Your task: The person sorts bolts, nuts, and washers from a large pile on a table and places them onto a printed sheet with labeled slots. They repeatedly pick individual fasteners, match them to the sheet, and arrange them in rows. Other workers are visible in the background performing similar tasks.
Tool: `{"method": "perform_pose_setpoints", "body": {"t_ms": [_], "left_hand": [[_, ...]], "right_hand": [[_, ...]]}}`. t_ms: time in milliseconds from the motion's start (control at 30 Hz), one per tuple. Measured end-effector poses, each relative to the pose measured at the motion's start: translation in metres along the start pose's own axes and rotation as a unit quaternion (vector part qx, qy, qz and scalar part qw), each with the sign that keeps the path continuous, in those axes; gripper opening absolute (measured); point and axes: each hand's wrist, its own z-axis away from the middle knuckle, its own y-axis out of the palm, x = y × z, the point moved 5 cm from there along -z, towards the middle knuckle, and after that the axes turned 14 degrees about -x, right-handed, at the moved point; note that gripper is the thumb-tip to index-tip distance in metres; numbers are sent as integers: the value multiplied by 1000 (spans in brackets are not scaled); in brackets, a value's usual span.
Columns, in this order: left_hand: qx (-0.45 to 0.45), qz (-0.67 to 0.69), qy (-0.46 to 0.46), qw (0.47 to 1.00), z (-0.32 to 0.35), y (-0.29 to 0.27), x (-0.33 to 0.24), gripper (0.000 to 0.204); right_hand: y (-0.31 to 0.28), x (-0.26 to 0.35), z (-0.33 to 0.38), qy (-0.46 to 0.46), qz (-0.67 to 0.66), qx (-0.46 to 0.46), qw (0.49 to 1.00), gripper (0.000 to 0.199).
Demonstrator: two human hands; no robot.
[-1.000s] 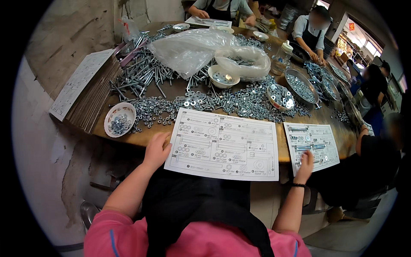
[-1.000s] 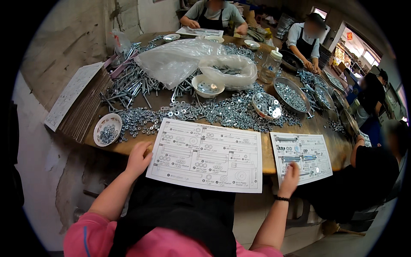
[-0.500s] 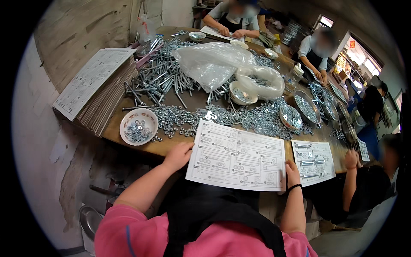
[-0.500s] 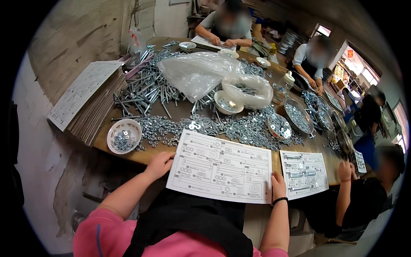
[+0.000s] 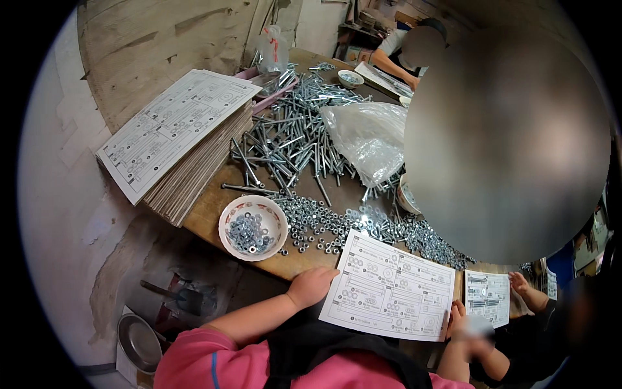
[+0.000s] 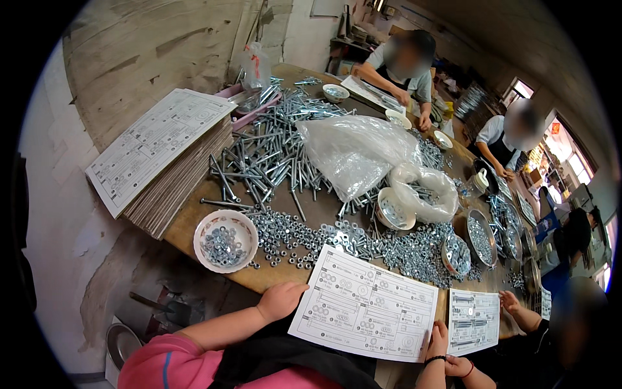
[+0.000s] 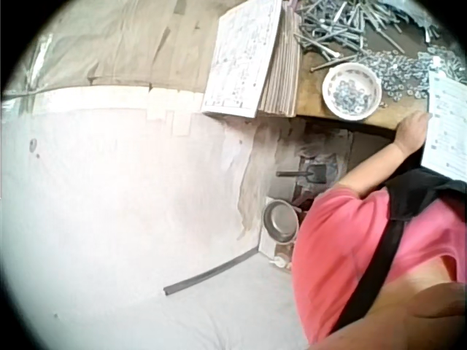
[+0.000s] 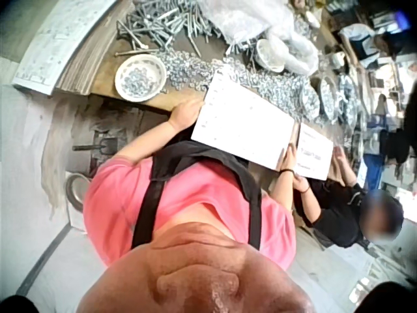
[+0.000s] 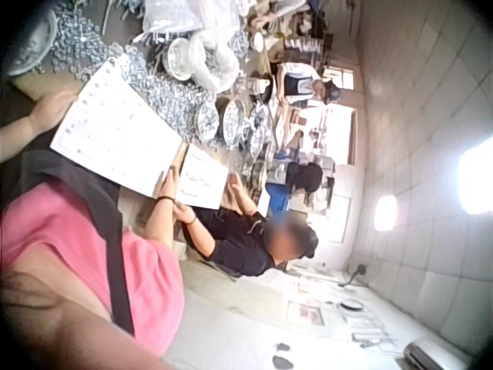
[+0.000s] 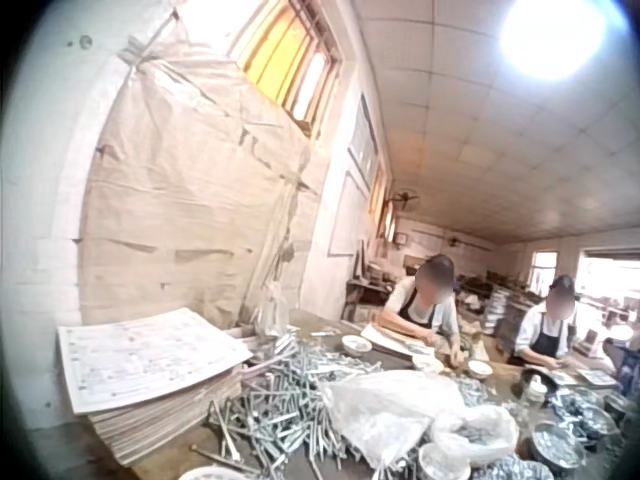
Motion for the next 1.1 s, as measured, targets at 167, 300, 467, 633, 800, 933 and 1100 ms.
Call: {"method": "perform_pose_setpoints", "body": {"t_ms": [167, 300, 467, 633, 800, 933, 1100], "left_hand": [[-21, -22, 21, 999, -2, 0, -2, 24], [-8, -25, -3, 1000, -4, 0, -2, 24], [-56, 26, 12, 998, -22, -35, -28, 23], [-200, -323, 18, 925, -107, -190, -10, 41], [-125, -643, -145, 741, -135, -305, 21, 80], [-71, -638, -262, 720, -137, -346, 53, 91], [-85, -613, -275, 735, -145, -356, 66, 93]], "right_hand": [[-1, -10, 2, 2, -34, 15, 999, 38], [-13, -33, -5, 14, -53, 30, 998, 37], [-4, -10, -1, 69, -59, 60, 994, 42], [-17, -16, -10, 76, -39, 72, 994, 44], [-12, -12, -15, 52, 7, 75, 996, 38], [-12, -13, -21, 70, 4, 76, 995, 35], [-17, -27, -30, 58, -22, 62, 996, 33]]}}
